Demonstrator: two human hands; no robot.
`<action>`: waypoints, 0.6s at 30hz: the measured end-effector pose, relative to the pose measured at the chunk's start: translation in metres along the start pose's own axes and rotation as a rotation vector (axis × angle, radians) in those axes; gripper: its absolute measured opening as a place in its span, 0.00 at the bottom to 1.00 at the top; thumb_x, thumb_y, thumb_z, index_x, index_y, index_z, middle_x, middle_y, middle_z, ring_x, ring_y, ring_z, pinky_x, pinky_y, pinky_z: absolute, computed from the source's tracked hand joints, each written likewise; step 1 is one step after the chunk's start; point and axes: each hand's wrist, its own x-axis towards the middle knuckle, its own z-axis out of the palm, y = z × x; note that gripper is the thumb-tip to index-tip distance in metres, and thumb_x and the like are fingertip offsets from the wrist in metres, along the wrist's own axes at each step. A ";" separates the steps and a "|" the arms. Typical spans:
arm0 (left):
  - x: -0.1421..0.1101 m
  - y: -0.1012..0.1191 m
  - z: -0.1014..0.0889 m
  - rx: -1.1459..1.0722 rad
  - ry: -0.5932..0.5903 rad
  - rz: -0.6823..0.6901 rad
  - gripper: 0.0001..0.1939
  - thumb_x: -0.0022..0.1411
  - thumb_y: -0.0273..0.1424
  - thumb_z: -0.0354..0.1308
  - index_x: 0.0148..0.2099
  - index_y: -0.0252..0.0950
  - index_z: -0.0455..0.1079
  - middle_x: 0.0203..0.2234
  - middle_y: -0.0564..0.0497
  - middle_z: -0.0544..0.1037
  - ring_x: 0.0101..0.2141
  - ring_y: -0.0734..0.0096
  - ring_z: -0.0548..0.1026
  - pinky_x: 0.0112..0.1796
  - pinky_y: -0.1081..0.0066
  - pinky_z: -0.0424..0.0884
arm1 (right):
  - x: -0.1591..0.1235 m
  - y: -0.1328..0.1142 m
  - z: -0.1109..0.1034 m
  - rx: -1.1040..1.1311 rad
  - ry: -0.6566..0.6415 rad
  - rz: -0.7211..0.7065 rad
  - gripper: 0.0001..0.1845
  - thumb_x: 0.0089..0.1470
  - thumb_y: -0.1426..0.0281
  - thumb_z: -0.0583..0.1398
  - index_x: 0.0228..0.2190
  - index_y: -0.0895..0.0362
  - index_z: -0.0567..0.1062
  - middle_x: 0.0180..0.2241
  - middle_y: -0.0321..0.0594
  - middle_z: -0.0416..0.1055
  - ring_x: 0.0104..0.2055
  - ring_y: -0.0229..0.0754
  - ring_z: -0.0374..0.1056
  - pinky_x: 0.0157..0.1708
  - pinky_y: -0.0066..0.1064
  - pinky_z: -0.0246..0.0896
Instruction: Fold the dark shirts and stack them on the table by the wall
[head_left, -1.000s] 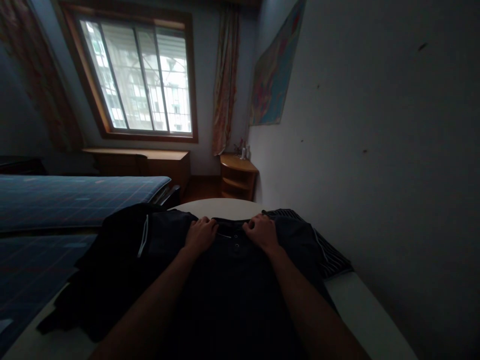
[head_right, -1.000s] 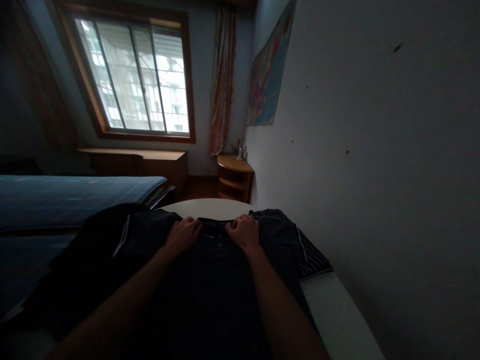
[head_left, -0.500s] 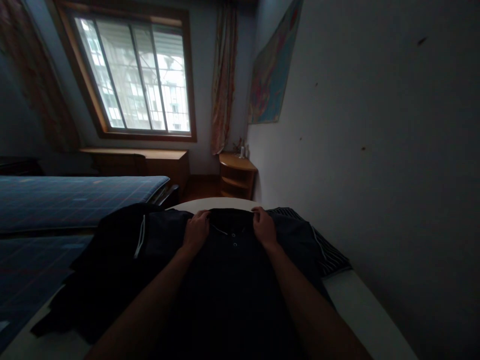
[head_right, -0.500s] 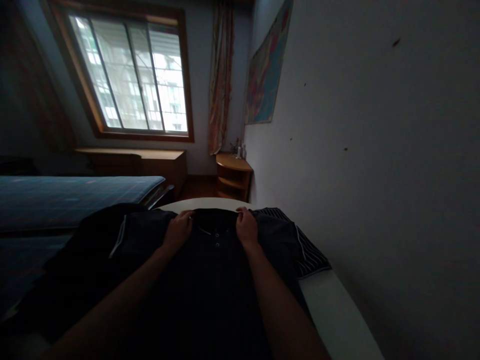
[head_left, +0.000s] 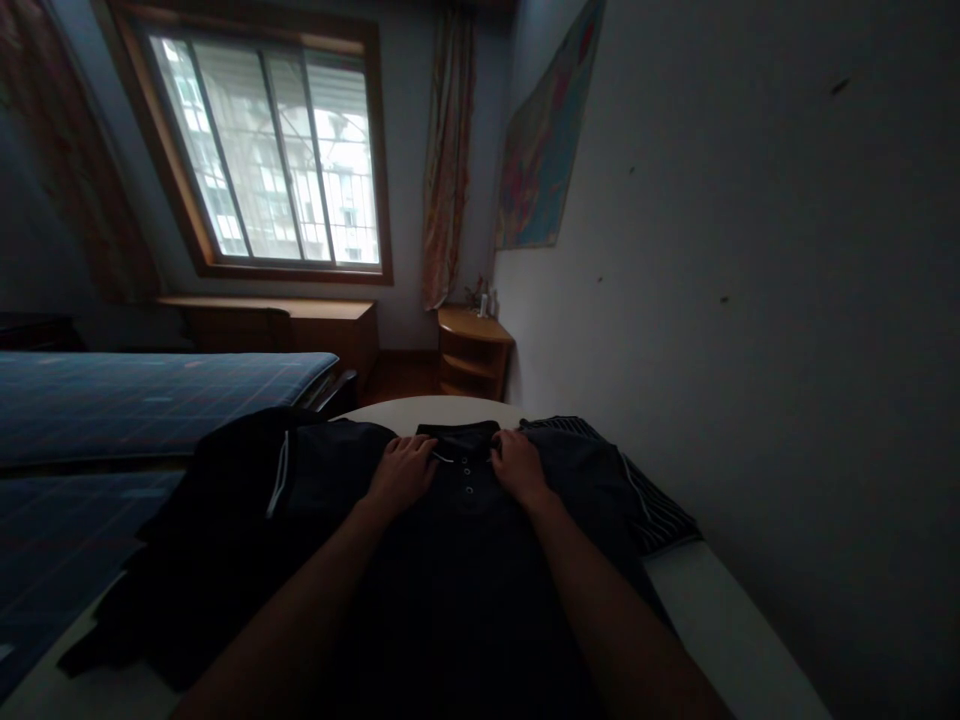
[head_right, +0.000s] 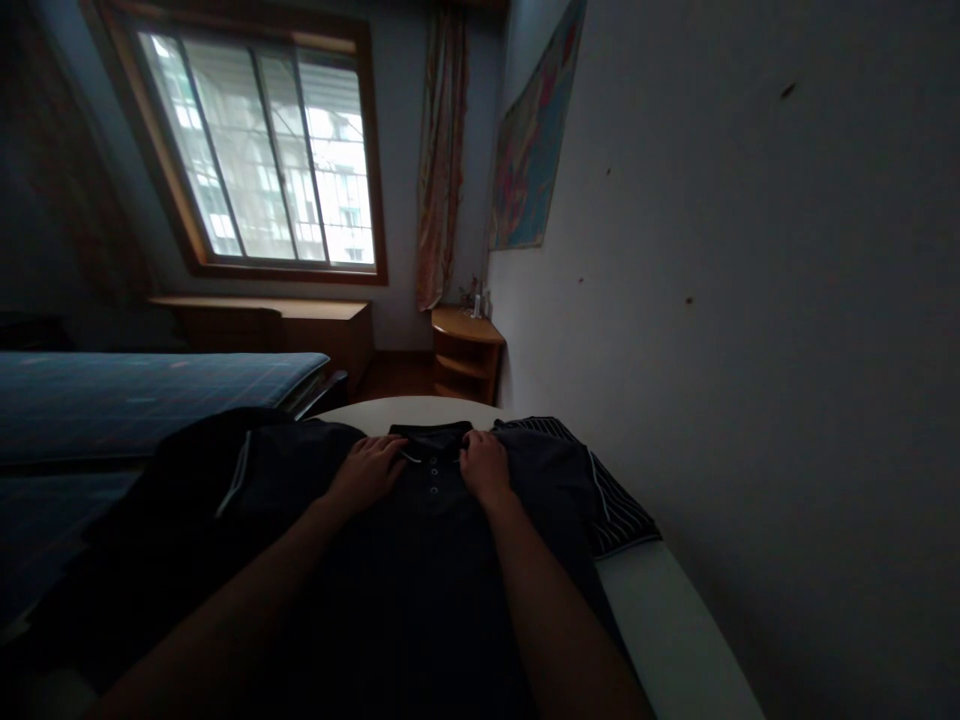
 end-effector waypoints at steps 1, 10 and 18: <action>-0.001 0.000 0.001 0.003 -0.013 0.013 0.19 0.68 0.36 0.50 0.59 0.41 0.67 0.58 0.45 0.71 0.57 0.57 0.67 0.60 0.55 0.54 | -0.001 0.000 0.000 -0.012 -0.020 0.007 0.16 0.62 0.68 0.54 0.49 0.58 0.72 0.53 0.48 0.71 0.60 0.50 0.61 0.62 0.44 0.49; -0.007 0.008 -0.003 -0.006 -0.001 0.195 0.23 0.71 0.42 0.46 0.62 0.43 0.65 0.57 0.48 0.72 0.56 0.60 0.69 0.61 0.56 0.52 | -0.004 0.000 -0.016 -0.209 -0.008 0.048 0.22 0.64 0.64 0.50 0.55 0.58 0.72 0.65 0.49 0.56 0.70 0.59 0.41 0.64 0.57 0.33; -0.008 0.006 0.010 0.001 -0.088 0.188 0.29 0.69 0.51 0.44 0.64 0.44 0.65 0.61 0.45 0.68 0.59 0.52 0.67 0.59 0.51 0.56 | 0.013 0.057 -0.076 -0.203 -0.005 0.337 0.23 0.60 0.72 0.50 0.53 0.57 0.72 0.54 0.55 0.71 0.58 0.57 0.63 0.56 0.51 0.54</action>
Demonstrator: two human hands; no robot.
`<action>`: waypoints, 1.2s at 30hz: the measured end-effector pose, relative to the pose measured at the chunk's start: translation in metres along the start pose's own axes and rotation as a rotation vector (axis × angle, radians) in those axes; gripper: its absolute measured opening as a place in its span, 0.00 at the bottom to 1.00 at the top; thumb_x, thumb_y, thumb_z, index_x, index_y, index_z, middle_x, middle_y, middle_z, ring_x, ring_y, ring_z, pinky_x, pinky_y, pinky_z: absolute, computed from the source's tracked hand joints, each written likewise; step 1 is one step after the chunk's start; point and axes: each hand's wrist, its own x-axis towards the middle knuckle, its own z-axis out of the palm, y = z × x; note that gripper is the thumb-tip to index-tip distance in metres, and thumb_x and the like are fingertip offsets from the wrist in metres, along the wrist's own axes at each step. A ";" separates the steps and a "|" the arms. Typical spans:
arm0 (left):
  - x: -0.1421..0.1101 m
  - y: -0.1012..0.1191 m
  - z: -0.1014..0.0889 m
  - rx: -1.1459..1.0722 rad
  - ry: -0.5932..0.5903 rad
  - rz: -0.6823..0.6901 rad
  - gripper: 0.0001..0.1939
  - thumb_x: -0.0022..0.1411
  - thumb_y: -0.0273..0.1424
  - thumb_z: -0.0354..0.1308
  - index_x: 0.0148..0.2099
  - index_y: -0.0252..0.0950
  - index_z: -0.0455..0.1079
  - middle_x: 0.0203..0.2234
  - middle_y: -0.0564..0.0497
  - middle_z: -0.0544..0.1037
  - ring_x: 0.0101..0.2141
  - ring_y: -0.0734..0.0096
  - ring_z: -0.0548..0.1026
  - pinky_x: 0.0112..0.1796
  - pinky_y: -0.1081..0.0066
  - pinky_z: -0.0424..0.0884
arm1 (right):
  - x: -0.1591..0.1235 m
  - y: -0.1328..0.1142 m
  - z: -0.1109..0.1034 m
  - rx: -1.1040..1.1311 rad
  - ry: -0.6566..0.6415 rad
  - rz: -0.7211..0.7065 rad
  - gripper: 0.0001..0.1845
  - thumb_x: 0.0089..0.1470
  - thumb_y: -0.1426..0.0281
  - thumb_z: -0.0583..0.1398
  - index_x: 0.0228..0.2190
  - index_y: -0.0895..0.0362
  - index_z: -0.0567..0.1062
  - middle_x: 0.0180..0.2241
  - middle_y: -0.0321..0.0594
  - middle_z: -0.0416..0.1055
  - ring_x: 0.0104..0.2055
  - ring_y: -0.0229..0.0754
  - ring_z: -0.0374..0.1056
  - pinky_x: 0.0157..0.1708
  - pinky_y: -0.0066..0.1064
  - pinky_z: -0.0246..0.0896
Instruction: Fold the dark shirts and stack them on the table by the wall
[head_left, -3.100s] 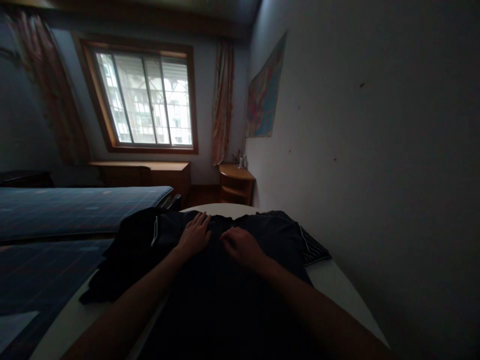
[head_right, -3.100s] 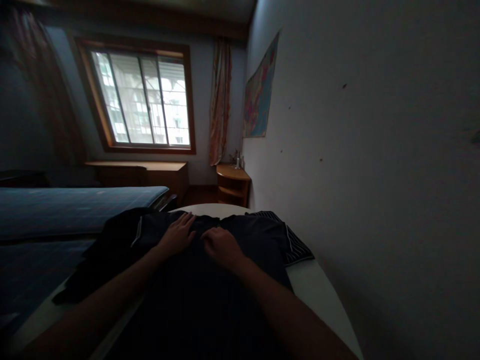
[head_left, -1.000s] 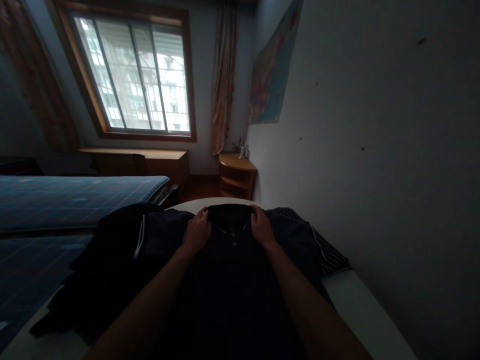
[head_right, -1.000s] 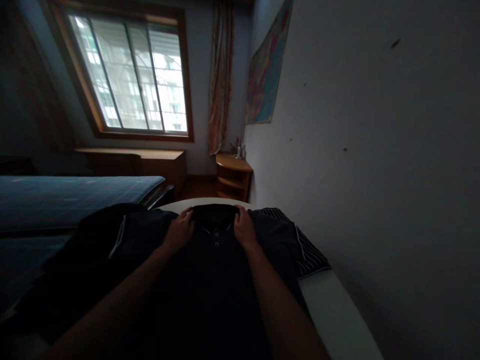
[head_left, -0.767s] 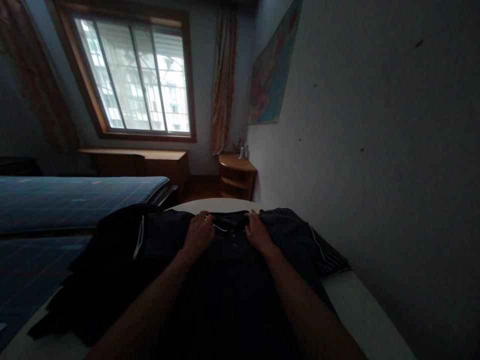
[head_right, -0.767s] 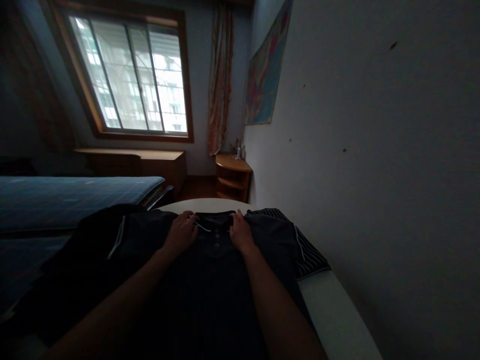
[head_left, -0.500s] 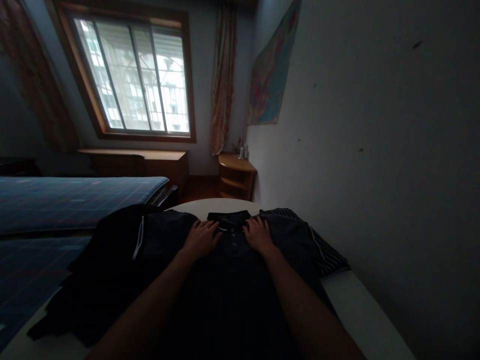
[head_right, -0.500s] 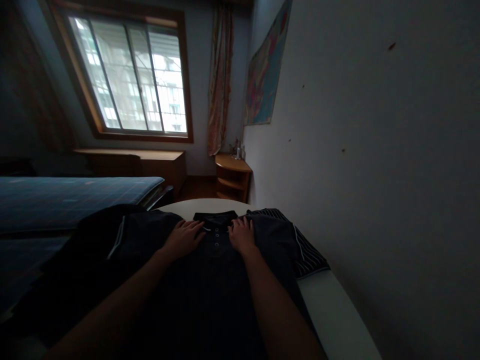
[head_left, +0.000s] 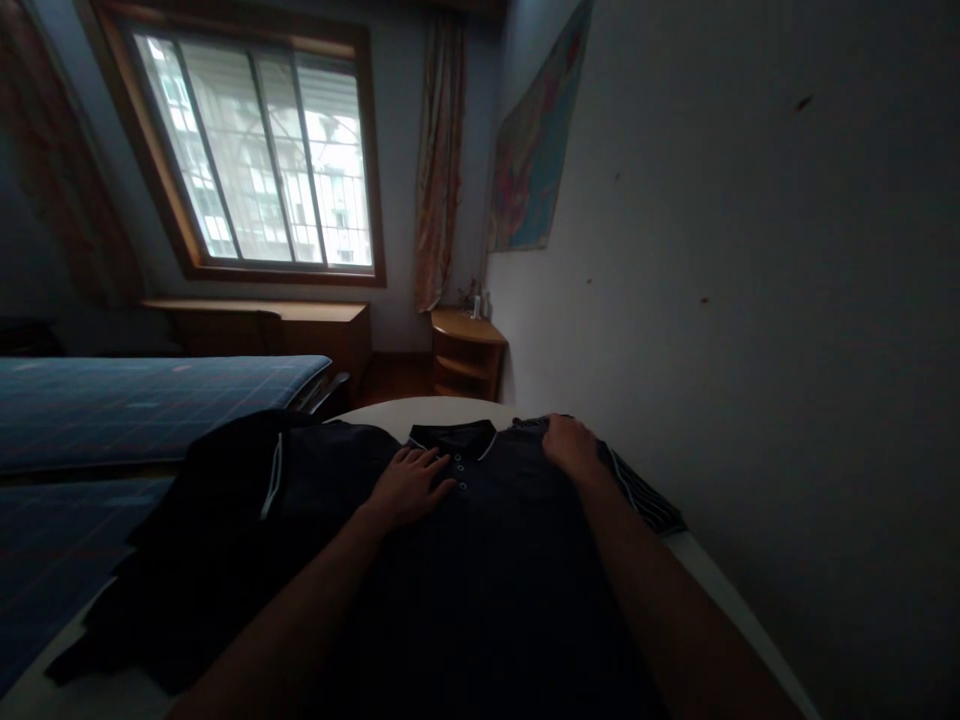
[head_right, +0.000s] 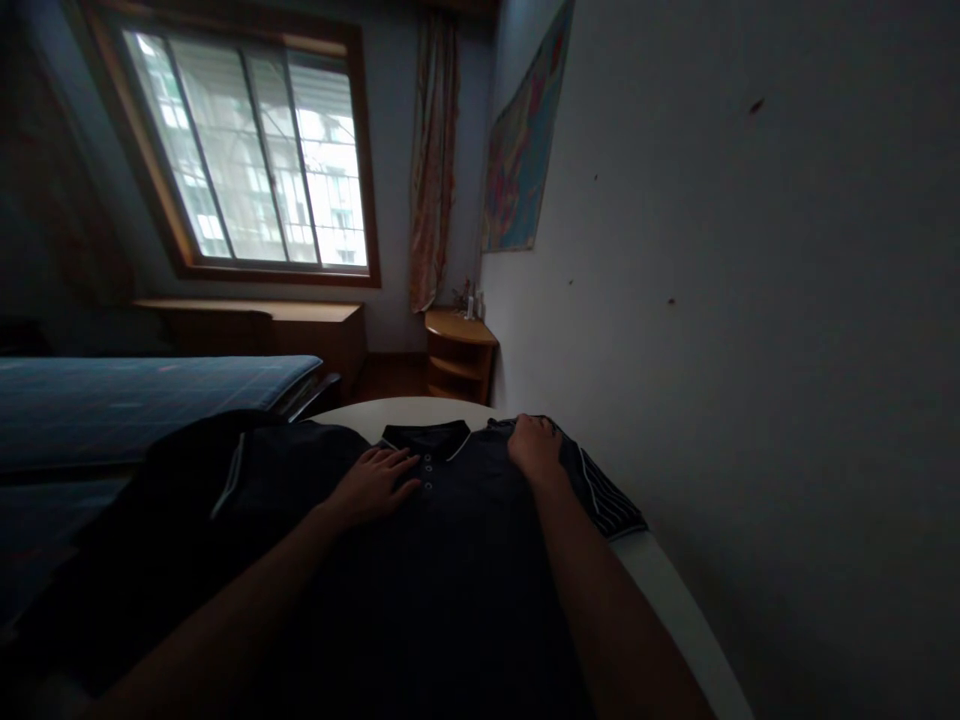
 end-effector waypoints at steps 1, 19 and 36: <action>0.000 0.001 0.000 0.009 -0.007 -0.005 0.29 0.69 0.51 0.43 0.64 0.43 0.65 0.61 0.45 0.68 0.59 0.52 0.67 0.59 0.51 0.56 | 0.003 0.012 -0.004 -0.006 -0.010 0.046 0.22 0.59 0.72 0.51 0.52 0.59 0.73 0.52 0.58 0.71 0.57 0.58 0.64 0.54 0.52 0.56; -0.002 0.005 0.000 0.031 -0.045 -0.006 0.28 0.69 0.45 0.44 0.66 0.41 0.62 0.64 0.45 0.64 0.61 0.53 0.63 0.60 0.52 0.52 | -0.020 0.110 -0.003 0.425 0.104 0.272 0.17 0.54 0.65 0.60 0.39 0.65 0.79 0.39 0.53 0.79 0.41 0.48 0.75 0.37 0.29 0.64; 0.008 0.021 -0.009 0.103 -0.051 0.020 0.24 0.65 0.35 0.49 0.60 0.32 0.68 0.58 0.35 0.70 0.56 0.44 0.68 0.57 0.48 0.55 | -0.033 0.098 -0.024 0.522 0.224 0.121 0.24 0.48 0.73 0.57 0.48 0.61 0.77 0.47 0.51 0.76 0.50 0.50 0.71 0.53 0.35 0.61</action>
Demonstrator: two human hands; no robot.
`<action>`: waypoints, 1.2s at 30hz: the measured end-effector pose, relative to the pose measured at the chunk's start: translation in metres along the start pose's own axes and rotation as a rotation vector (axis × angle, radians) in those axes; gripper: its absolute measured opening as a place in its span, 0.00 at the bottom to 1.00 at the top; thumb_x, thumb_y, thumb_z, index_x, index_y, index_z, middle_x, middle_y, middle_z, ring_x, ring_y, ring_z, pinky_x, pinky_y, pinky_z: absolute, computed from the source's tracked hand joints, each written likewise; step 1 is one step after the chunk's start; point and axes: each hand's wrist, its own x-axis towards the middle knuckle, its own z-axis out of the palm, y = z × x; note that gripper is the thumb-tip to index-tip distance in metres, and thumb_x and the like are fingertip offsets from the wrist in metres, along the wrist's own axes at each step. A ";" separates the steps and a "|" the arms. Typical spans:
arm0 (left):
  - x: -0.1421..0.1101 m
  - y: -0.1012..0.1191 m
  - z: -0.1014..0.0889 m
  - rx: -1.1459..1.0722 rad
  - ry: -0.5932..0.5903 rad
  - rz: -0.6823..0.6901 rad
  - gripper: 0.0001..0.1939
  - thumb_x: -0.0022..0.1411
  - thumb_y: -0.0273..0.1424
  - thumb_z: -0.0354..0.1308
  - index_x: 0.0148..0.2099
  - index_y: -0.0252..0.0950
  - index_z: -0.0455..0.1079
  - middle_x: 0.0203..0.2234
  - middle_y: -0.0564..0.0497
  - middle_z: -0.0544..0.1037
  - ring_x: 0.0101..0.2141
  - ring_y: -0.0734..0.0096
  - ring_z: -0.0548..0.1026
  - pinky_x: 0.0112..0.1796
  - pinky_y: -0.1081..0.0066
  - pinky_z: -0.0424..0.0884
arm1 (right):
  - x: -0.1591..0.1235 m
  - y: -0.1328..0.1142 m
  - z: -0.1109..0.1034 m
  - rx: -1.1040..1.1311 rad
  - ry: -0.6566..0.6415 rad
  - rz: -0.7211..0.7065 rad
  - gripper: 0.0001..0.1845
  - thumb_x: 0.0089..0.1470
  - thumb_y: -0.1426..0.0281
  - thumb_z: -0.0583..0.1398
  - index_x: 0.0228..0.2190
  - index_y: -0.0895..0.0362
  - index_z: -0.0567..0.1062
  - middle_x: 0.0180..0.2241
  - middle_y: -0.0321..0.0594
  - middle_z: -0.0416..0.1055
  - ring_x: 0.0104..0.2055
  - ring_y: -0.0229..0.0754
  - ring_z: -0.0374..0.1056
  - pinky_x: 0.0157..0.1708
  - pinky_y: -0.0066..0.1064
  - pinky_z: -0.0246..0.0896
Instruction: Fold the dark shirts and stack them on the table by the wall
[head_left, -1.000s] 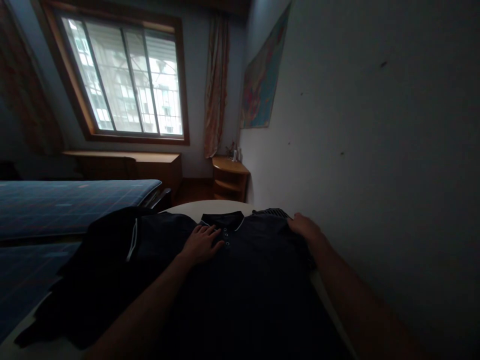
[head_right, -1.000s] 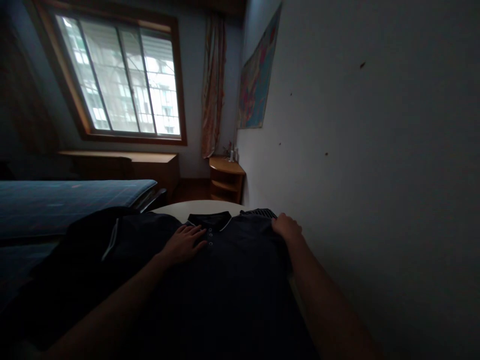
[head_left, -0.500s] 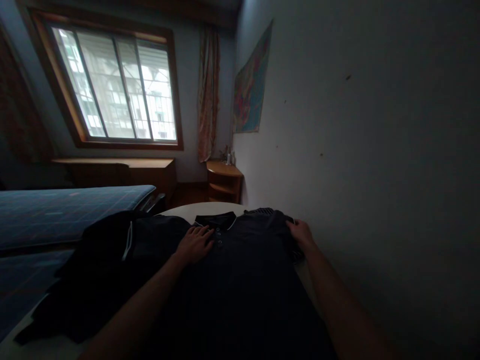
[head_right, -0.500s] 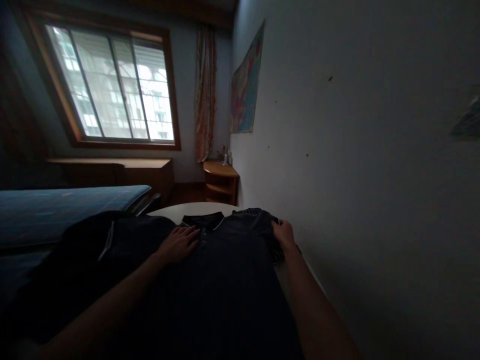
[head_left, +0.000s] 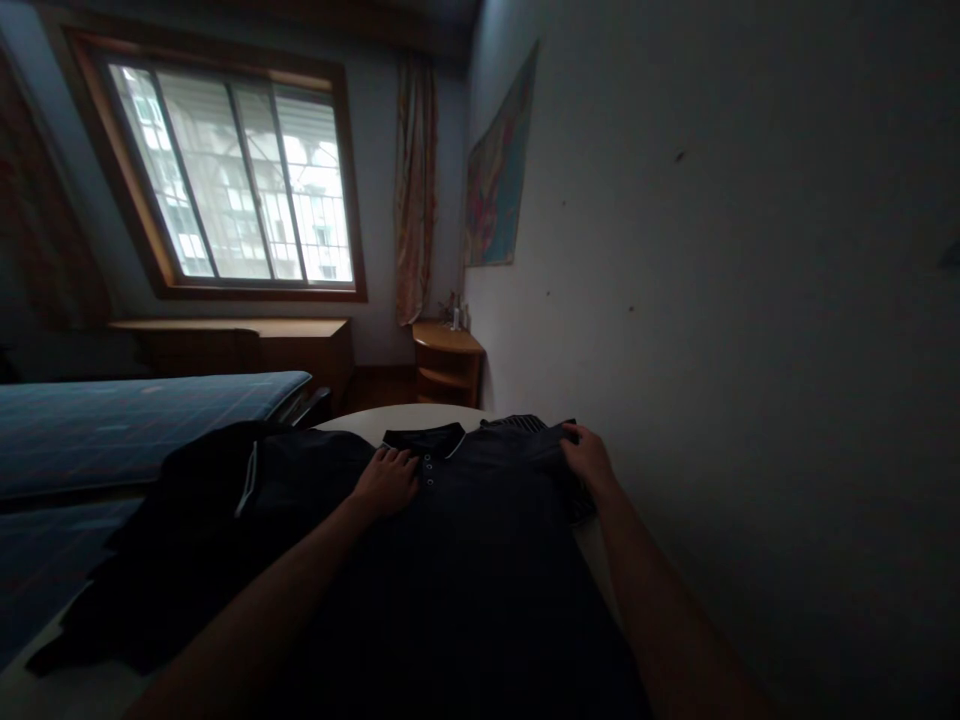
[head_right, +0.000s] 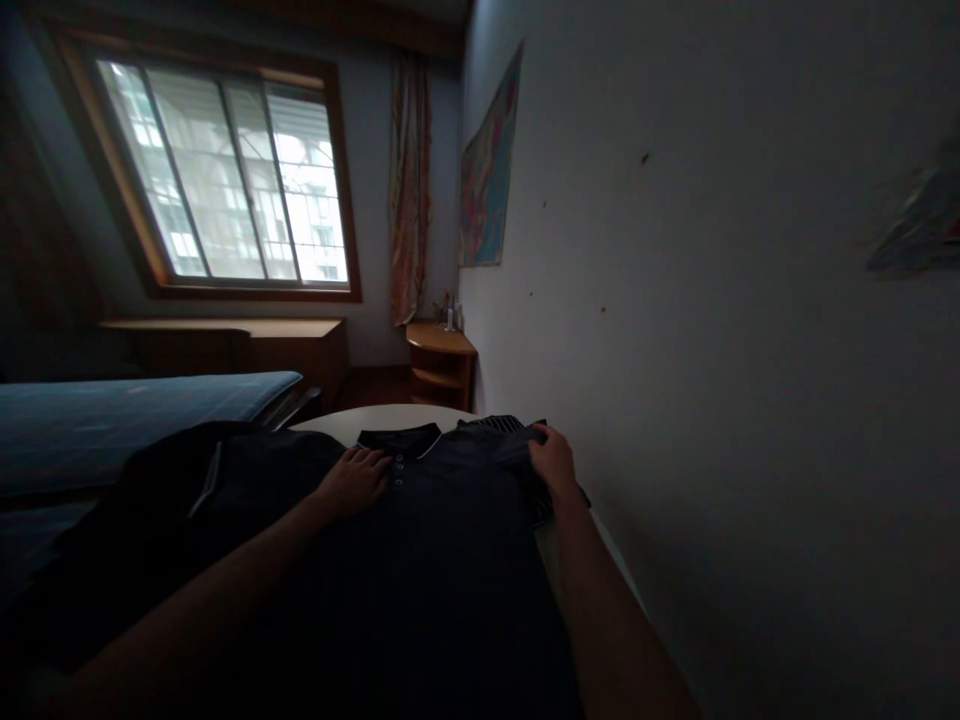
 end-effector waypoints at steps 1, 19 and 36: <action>0.003 0.005 -0.002 0.001 0.010 0.008 0.23 0.64 0.32 0.50 0.59 0.31 0.68 0.57 0.35 0.71 0.55 0.45 0.68 0.57 0.49 0.56 | -0.001 -0.005 -0.002 -0.003 -0.013 -0.025 0.24 0.49 0.73 0.57 0.48 0.61 0.77 0.48 0.50 0.75 0.51 0.49 0.71 0.55 0.35 0.60; 0.028 0.075 0.001 -0.535 0.062 -0.171 0.27 0.73 0.40 0.34 0.66 0.34 0.59 0.55 0.40 0.74 0.54 0.57 0.73 0.54 0.62 0.65 | -0.051 -0.082 0.001 0.067 -0.764 -0.490 0.49 0.46 0.80 0.64 0.66 0.54 0.52 0.53 0.47 0.70 0.50 0.44 0.70 0.52 0.37 0.63; 0.091 0.083 0.030 -1.038 0.119 -0.240 0.21 0.67 0.32 0.51 0.59 0.32 0.70 0.54 0.44 0.76 0.56 0.61 0.71 0.58 0.66 0.63 | -0.028 -0.043 -0.015 -0.296 -0.693 -0.243 0.14 0.52 0.78 0.59 0.40 0.56 0.77 0.41 0.42 0.78 0.42 0.42 0.73 0.40 0.29 0.63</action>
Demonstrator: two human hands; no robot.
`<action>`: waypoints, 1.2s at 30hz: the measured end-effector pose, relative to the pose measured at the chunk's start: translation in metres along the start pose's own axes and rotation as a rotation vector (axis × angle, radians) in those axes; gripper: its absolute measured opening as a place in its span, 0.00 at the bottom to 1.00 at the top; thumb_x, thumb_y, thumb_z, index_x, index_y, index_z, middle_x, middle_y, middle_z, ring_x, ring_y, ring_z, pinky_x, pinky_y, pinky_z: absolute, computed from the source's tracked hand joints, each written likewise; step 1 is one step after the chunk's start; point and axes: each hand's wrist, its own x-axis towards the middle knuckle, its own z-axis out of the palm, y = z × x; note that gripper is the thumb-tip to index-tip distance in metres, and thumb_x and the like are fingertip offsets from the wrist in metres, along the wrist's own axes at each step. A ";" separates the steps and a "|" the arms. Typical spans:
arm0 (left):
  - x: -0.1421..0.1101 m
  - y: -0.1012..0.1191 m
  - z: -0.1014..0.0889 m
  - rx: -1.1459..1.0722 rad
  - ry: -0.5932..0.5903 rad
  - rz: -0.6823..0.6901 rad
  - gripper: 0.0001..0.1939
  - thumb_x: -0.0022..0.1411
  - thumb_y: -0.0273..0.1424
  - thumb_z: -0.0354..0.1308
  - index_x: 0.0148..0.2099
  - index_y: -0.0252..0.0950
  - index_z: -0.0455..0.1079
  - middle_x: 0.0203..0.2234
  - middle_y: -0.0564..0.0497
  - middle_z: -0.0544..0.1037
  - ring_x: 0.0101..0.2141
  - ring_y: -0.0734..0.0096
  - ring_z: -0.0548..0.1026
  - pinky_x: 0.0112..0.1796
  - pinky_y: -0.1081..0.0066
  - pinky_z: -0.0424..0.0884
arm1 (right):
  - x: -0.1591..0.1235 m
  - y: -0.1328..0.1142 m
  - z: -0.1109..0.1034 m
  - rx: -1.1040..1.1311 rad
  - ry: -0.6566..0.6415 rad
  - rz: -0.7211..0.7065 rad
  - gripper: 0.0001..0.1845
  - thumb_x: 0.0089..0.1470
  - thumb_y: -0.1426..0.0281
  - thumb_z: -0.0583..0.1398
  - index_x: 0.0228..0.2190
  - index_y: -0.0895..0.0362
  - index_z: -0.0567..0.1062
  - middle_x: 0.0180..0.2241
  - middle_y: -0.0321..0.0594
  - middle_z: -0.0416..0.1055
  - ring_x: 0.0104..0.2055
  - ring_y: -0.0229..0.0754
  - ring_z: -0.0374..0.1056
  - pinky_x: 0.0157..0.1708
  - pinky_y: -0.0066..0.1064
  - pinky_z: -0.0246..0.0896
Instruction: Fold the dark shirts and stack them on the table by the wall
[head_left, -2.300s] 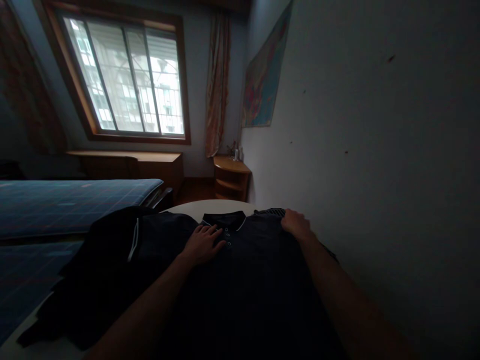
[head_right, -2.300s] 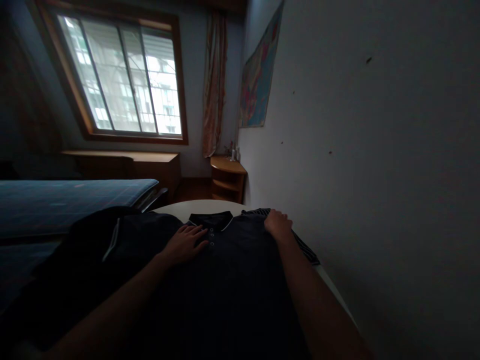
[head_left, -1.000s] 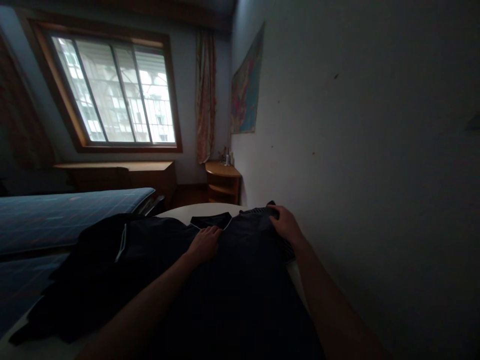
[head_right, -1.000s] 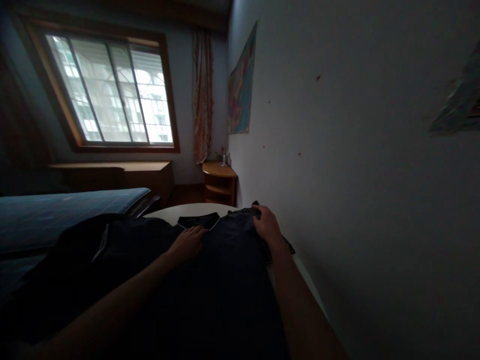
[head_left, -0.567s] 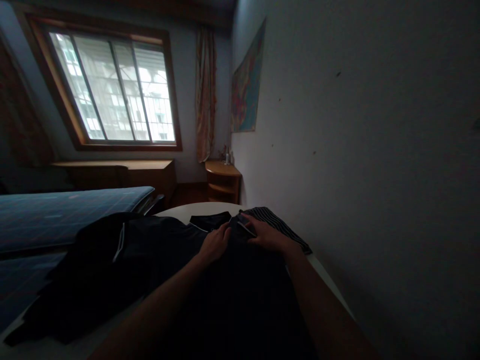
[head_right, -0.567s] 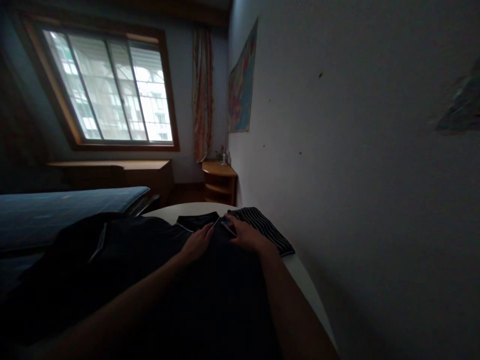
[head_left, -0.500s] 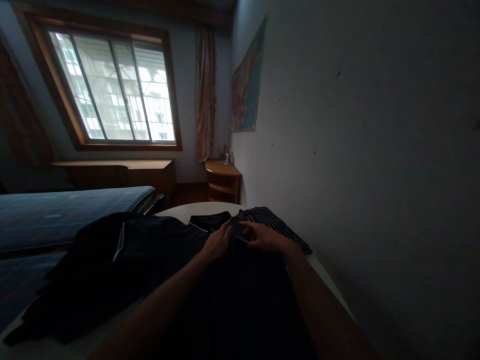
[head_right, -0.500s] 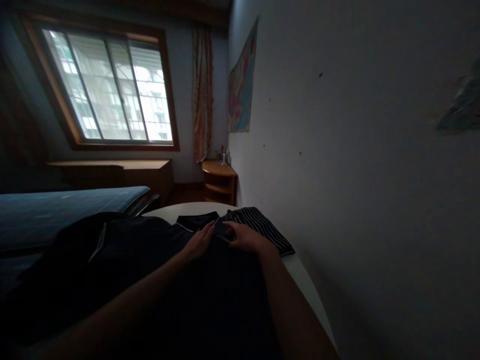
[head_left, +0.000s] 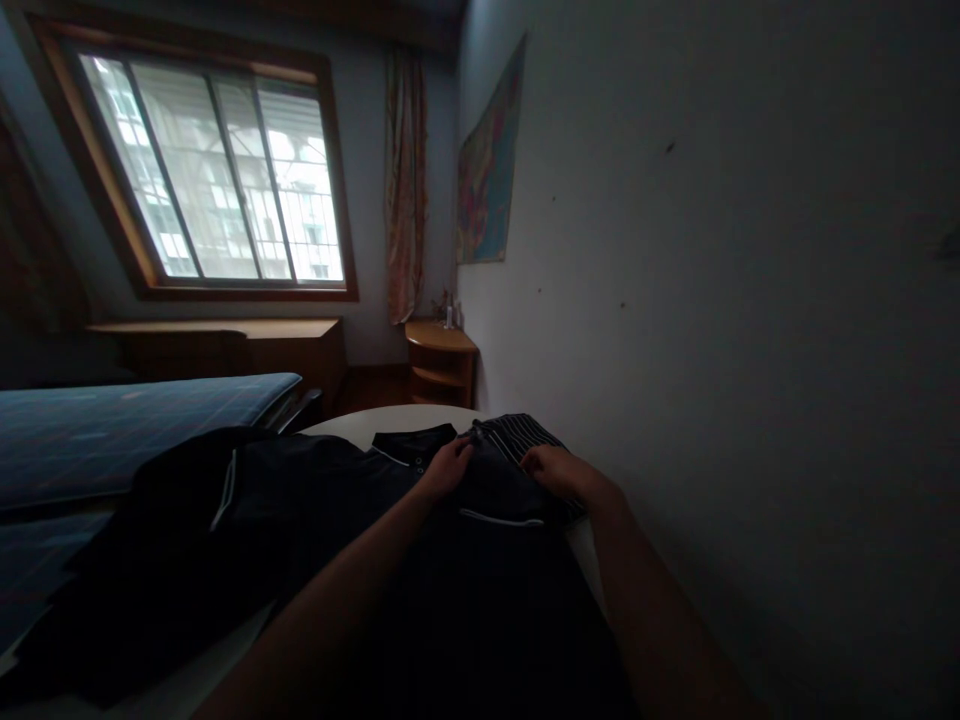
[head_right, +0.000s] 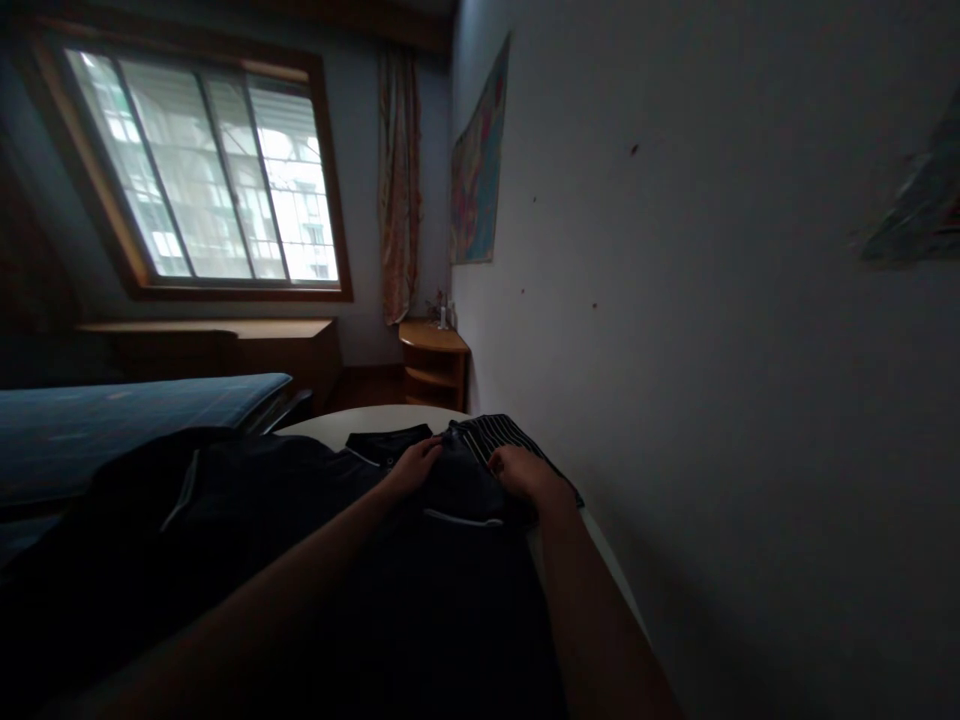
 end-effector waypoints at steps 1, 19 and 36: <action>0.004 0.000 0.001 0.001 0.001 -0.009 0.19 0.67 0.32 0.51 0.56 0.32 0.72 0.52 0.44 0.78 0.54 0.60 0.73 0.57 0.65 0.64 | -0.001 0.003 -0.001 0.030 -0.043 -0.002 0.15 0.50 0.78 0.60 0.40 0.56 0.77 0.40 0.41 0.78 0.41 0.41 0.73 0.38 0.27 0.63; 0.041 0.001 0.006 -0.172 0.065 0.039 0.22 0.60 0.23 0.57 0.57 0.32 0.70 0.50 0.43 0.78 0.51 0.63 0.75 0.55 0.62 0.68 | -0.015 -0.008 -0.008 0.057 -0.160 0.053 0.21 0.40 0.79 0.63 0.40 0.55 0.72 0.37 0.36 0.73 0.38 0.39 0.69 0.30 0.24 0.58; 0.048 -0.003 0.029 -0.281 -0.096 -0.068 0.36 0.49 0.15 0.61 0.61 0.34 0.66 0.54 0.41 0.75 0.43 0.62 0.79 0.47 0.62 0.76 | -0.016 0.008 -0.018 -0.063 -0.072 0.203 0.12 0.57 0.73 0.55 0.34 0.60 0.79 0.37 0.49 0.78 0.38 0.45 0.73 0.34 0.30 0.60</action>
